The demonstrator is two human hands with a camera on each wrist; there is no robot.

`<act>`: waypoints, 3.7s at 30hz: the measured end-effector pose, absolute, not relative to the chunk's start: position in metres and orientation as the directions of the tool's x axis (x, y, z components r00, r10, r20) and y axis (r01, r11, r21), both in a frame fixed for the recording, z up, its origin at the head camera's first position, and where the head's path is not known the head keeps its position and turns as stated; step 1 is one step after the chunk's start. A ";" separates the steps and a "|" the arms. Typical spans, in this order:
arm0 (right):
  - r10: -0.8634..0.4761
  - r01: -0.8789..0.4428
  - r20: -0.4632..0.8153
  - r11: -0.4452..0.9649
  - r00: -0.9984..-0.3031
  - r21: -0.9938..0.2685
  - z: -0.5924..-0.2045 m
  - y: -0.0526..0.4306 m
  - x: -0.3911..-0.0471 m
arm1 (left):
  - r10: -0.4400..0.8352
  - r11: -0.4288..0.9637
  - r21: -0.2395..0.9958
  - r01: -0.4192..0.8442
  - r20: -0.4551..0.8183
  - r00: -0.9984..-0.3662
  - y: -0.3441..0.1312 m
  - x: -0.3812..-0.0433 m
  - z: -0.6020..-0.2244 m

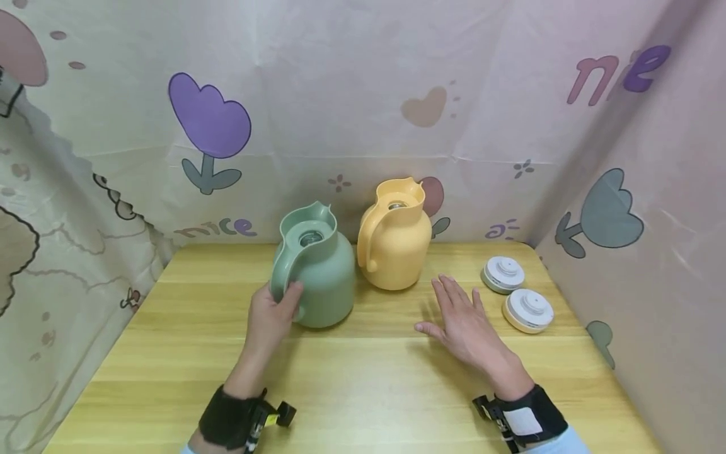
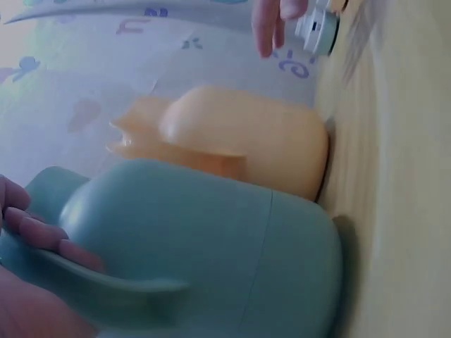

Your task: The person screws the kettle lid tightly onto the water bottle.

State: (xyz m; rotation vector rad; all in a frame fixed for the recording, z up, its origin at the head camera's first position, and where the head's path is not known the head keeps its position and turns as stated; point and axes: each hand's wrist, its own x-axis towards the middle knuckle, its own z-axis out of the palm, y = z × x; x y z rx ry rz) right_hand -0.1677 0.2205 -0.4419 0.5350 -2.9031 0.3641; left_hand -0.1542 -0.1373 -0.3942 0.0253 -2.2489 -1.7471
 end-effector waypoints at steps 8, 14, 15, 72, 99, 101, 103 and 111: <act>-0.322 -0.365 0.207 0.905 -0.924 -0.218 -0.438 0.223 -0.174 | -0.100 0.160 0.947 0.277 0.294 -0.950 -0.145 -0.113 -0.392; -0.303 -0.336 0.171 0.914 -0.938 -0.225 -0.439 0.231 -0.180 | 0.035 0.079 0.914 0.399 0.397 -0.917 -0.147 -0.107 -0.395; -0.300 -0.333 0.165 0.915 -0.939 -0.230 -0.440 0.232 -0.181 | 0.060 0.059 0.909 0.414 0.410 -0.910 -0.146 -0.107 -0.395; 0.128 0.124 0.009 0.976 -0.992 -0.178 -0.433 0.311 -0.272 | 0.573 -0.077 0.928 0.365 0.341 -0.745 -0.131 -0.141 -0.375; -0.108 -0.116 0.046 0.847 -0.993 -0.519 -0.462 0.258 -0.227 | 0.566 -0.079 0.927 0.367 0.345 -0.749 -0.131 -0.140 -0.375; -0.117 -0.115 0.032 0.837 -0.993 -0.536 -0.464 0.261 -0.226 | 0.567 -0.078 0.927 0.368 0.345 -0.748 -0.131 -0.140 -0.375; -0.125 -0.114 0.019 0.826 -0.992 -0.553 -0.466 0.264 -0.226 | 0.567 -0.079 0.927 0.368 0.345 -0.748 -0.130 -0.140 -0.375; -0.125 -0.099 -0.006 0.811 -0.992 -0.576 -0.468 0.269 -0.227 | 0.568 -0.090 0.925 0.370 0.353 -0.743 -0.130 -0.140 -0.376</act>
